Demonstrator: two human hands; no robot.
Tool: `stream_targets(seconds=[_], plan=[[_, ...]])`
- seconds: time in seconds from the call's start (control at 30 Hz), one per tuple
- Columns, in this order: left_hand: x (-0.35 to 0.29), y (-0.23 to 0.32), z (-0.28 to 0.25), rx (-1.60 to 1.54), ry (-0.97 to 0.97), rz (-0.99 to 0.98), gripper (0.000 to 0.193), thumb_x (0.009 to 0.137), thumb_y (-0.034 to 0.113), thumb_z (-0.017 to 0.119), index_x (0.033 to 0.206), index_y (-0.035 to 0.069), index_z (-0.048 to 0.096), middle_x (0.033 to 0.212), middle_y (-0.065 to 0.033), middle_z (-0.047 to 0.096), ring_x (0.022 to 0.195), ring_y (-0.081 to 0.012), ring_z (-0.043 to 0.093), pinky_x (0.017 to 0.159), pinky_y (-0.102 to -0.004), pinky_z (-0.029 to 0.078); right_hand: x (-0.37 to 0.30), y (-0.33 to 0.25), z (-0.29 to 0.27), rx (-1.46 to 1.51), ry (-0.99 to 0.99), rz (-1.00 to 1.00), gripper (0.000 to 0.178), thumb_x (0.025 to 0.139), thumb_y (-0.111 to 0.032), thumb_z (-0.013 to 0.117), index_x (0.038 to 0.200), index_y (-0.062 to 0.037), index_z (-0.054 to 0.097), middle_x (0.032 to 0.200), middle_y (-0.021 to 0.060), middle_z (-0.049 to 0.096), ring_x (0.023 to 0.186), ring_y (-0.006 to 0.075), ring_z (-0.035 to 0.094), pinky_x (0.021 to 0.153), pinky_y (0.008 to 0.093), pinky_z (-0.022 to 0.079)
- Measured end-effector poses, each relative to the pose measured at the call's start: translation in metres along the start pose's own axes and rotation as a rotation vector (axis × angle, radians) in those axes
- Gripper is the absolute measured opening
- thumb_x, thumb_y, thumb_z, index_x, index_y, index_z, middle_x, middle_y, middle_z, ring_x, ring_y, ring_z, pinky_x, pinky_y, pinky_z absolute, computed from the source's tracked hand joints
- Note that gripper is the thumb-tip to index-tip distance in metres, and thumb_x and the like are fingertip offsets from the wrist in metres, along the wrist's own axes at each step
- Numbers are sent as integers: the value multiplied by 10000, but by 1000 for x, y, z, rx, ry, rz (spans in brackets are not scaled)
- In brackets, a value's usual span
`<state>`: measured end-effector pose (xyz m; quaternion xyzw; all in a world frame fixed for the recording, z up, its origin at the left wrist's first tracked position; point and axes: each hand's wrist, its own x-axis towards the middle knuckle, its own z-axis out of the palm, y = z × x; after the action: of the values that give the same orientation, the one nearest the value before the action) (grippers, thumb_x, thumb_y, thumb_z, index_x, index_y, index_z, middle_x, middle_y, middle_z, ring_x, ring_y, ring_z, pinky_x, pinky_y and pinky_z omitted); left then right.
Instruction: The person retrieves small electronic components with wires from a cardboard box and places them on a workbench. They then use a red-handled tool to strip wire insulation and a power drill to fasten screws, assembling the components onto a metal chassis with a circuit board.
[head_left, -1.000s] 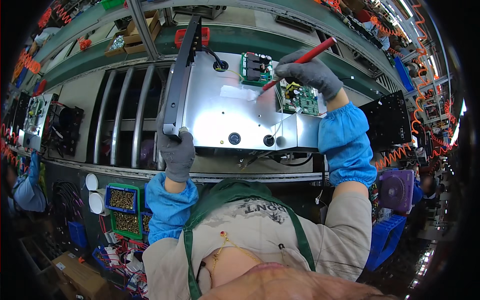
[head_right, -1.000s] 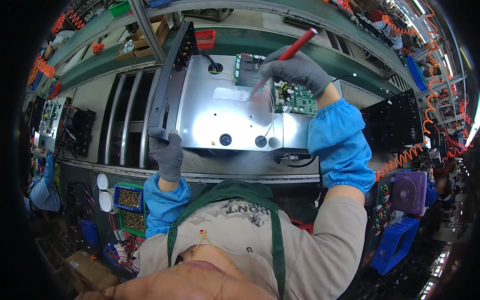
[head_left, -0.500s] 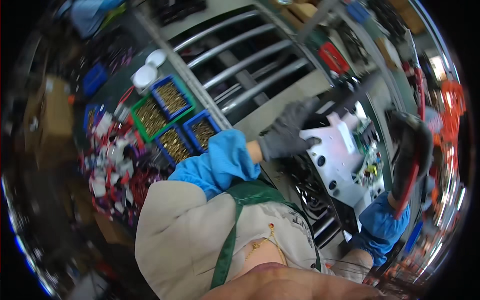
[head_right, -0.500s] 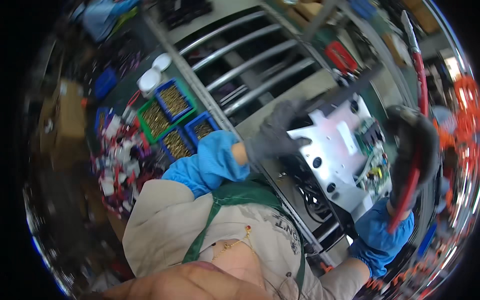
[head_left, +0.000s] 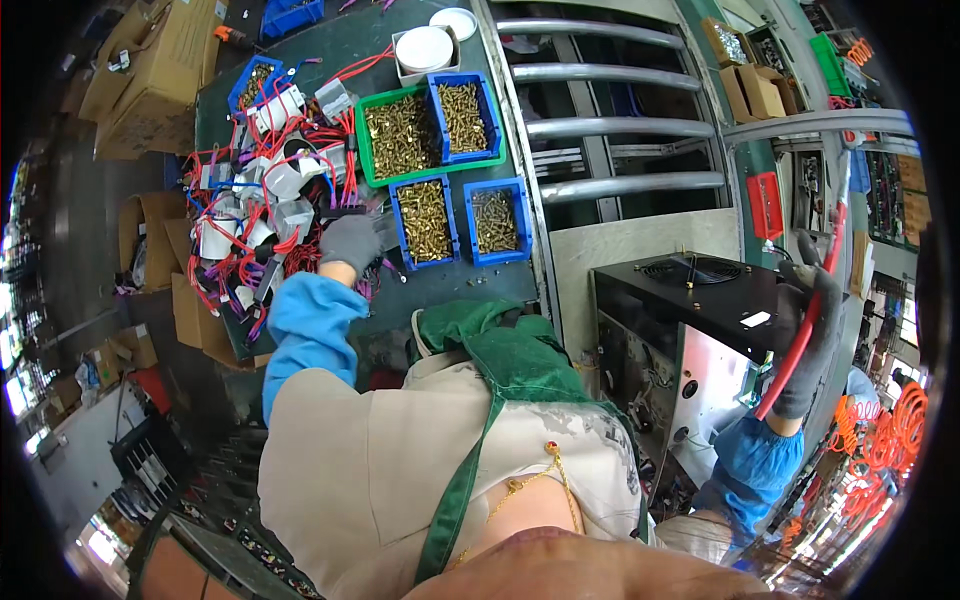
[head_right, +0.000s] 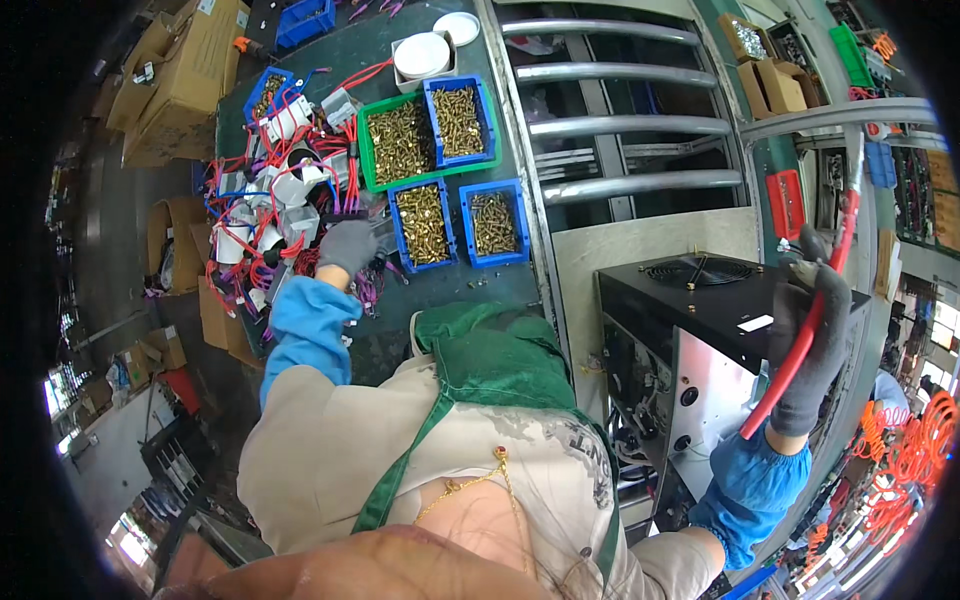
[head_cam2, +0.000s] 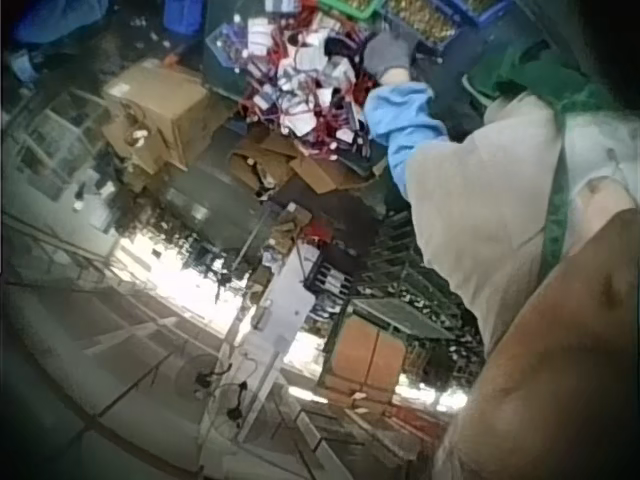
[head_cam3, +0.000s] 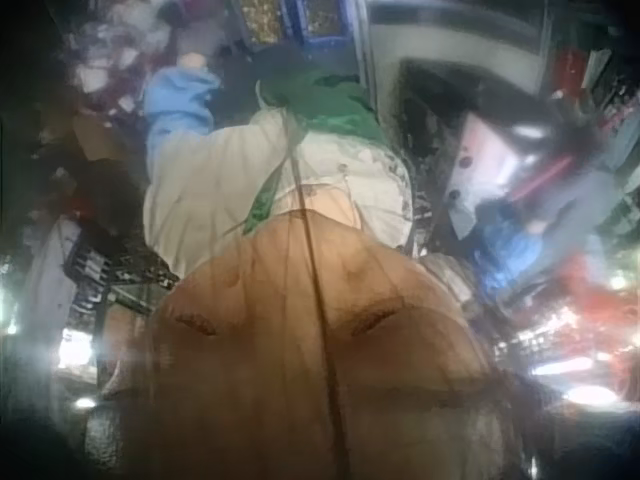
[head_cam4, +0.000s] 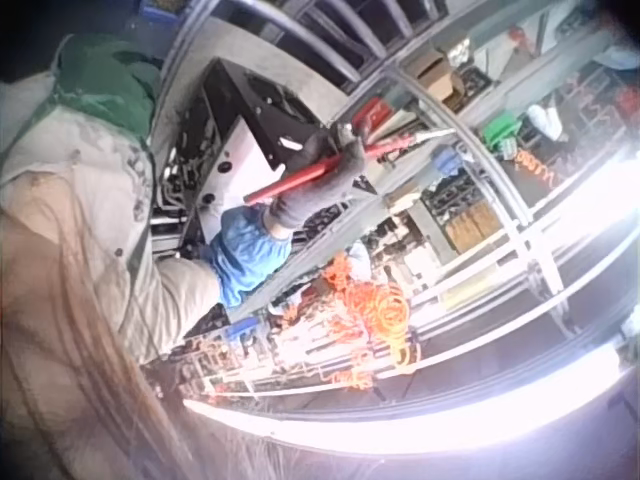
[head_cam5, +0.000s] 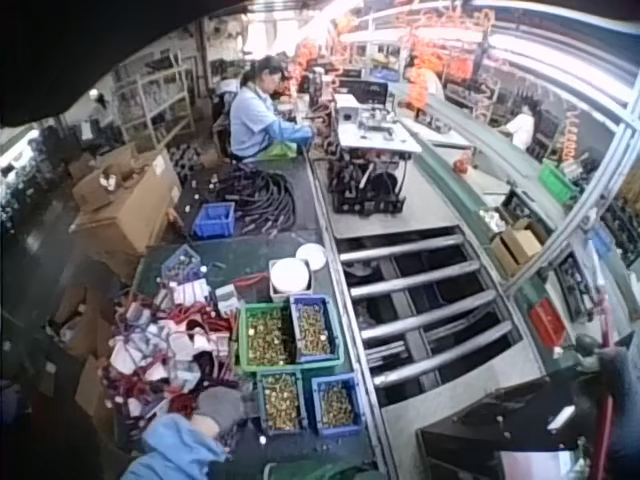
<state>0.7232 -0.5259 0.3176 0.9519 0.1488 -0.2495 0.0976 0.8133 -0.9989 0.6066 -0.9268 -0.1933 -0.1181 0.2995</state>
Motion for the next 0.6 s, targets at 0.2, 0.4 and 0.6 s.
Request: stream_targets(seconds=[0.2,0.4,0.6], plan=[[20,-32,43,-215,106,-189,378,836,263,534,1155,62,504,1010,-226,630,909,-394,616,788,-507,482,-5,-9,-3,-169,48,-129,280,831,113,561,1074,-20,521,1215,191,568,1060,239,606,863,312,495],[20,2,52,-136,553,2,160,813,245,531,908,118,556,842,-122,581,781,-336,611,674,-455,508,-34,-17,-31,-334,24,-199,318,822,106,583,1113,-10,529,1081,174,593,987,245,604,825,320,490],[59,21,18,101,317,-13,271,786,148,545,1034,64,611,1095,-99,575,1047,-298,558,833,-456,462,-78,-15,-57,-338,7,-186,347,823,150,540,1131,-7,509,1118,200,604,957,255,628,799,311,512]])
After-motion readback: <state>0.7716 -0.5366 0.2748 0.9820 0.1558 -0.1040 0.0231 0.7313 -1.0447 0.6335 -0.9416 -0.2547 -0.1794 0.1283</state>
